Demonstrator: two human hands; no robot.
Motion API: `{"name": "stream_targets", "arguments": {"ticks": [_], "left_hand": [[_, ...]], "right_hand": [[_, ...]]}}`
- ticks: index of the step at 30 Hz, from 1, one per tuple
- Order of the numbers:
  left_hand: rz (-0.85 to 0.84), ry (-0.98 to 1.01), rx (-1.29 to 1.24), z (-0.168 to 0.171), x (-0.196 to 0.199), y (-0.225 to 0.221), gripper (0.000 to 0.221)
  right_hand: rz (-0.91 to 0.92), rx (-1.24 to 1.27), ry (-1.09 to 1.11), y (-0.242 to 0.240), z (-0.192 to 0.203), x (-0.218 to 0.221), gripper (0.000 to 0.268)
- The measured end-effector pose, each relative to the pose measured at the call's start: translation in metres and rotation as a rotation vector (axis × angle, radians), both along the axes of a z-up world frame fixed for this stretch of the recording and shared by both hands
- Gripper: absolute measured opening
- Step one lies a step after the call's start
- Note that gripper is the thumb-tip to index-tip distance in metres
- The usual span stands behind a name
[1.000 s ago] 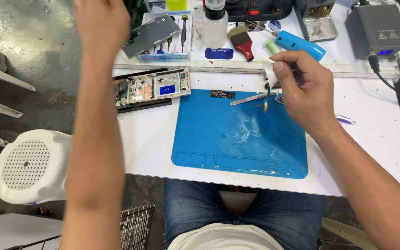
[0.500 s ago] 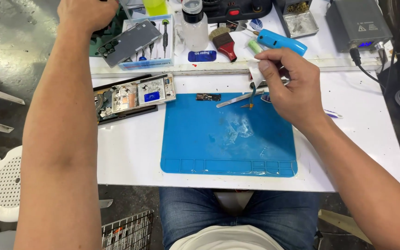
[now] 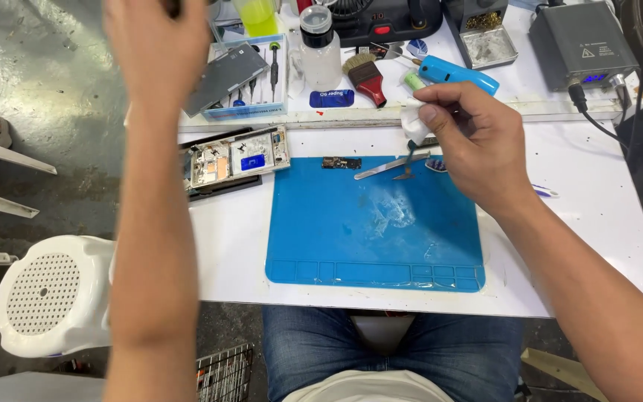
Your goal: Soldering a small electronic component and then cleaning it using a toothbrush and a cloth on a repair mat.
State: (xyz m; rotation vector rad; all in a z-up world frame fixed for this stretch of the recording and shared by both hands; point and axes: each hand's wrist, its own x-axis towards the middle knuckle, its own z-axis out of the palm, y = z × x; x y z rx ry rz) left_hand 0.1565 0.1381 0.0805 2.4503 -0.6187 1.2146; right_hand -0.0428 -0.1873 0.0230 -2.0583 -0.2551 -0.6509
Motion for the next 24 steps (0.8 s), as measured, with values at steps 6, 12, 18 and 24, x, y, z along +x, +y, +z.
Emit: {"name": "stream_targets", "arguments": {"ticks": [6,12,18,24], "left_hand": [[-0.657,0.988,-0.042,0.004,-0.166,-0.124,0.044],[-0.852,1.044,-0.408,-0.036,-0.168,-0.151,0.018],[-0.829,0.938,-0.531,-0.055,-0.169,-0.149,0.008],[-0.811,0.766,-0.540,-0.071,-0.164,-0.150,0.015]], "right_hand": [[-0.045,0.147,-0.110,-0.007,-0.006,0.001,0.011],[-0.132,-0.028,-0.151,-0.005,-0.005,-0.002,0.014],[-0.095,-0.060,-0.097,0.004,-0.009,-0.001,0.012],[-0.013,0.014,-0.264,-0.004,-0.020,0.013,0.007]]}}
